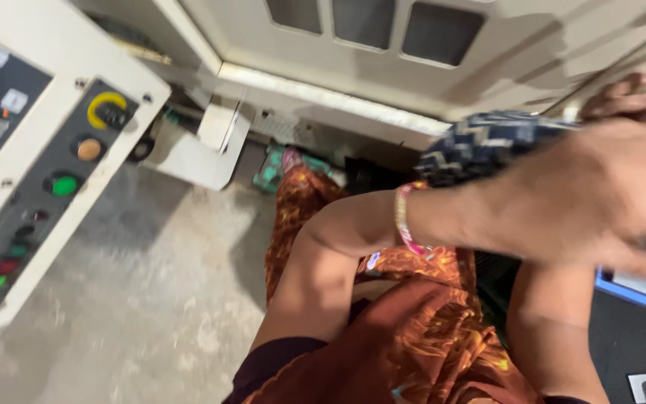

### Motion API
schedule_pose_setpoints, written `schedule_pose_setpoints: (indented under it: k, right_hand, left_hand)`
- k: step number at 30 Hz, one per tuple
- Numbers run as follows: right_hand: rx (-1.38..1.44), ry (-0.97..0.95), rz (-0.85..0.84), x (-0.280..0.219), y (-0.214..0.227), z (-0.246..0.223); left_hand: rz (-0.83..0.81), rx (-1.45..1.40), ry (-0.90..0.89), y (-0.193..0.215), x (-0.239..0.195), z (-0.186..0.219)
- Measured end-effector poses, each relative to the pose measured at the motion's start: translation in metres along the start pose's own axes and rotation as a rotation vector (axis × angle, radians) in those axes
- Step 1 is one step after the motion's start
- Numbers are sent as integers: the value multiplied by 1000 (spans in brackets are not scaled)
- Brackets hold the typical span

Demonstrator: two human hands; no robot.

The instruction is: The person sits on the floor and wipes the exterior of a large industrial machine with a patterned cloth. They open the machine door, reach inside to wipe internal components, then close the door and continue wiping the exterior. The person also picks up and places down a metal tool and a dial gauge during the process.

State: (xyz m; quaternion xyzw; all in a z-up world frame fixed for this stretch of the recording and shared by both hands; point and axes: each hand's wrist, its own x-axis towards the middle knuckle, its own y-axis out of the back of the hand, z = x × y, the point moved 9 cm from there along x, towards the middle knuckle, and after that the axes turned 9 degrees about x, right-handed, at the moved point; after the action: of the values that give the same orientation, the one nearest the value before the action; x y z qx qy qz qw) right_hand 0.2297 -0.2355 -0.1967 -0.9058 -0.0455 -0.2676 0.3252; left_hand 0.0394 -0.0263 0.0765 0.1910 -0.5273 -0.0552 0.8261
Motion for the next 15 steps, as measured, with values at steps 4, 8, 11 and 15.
schedule_pose_setpoints:
  k: [4,8,11,15]
  right_hand:
    - [52,82,12,22,-23,-11]
    - [-49,214,-160,22,-59,-24]
    - [-34,208,-190,24,-71,-24]
    - [28,169,-148,25,-68,-23]
  left_hand:
    - [-272,37,246,0,-7,-59]
    - [-226,210,477,18,-14,-102]
    - [297,184,367,51,-6,-101]
    - [721,-75,244,40,-6,-107]
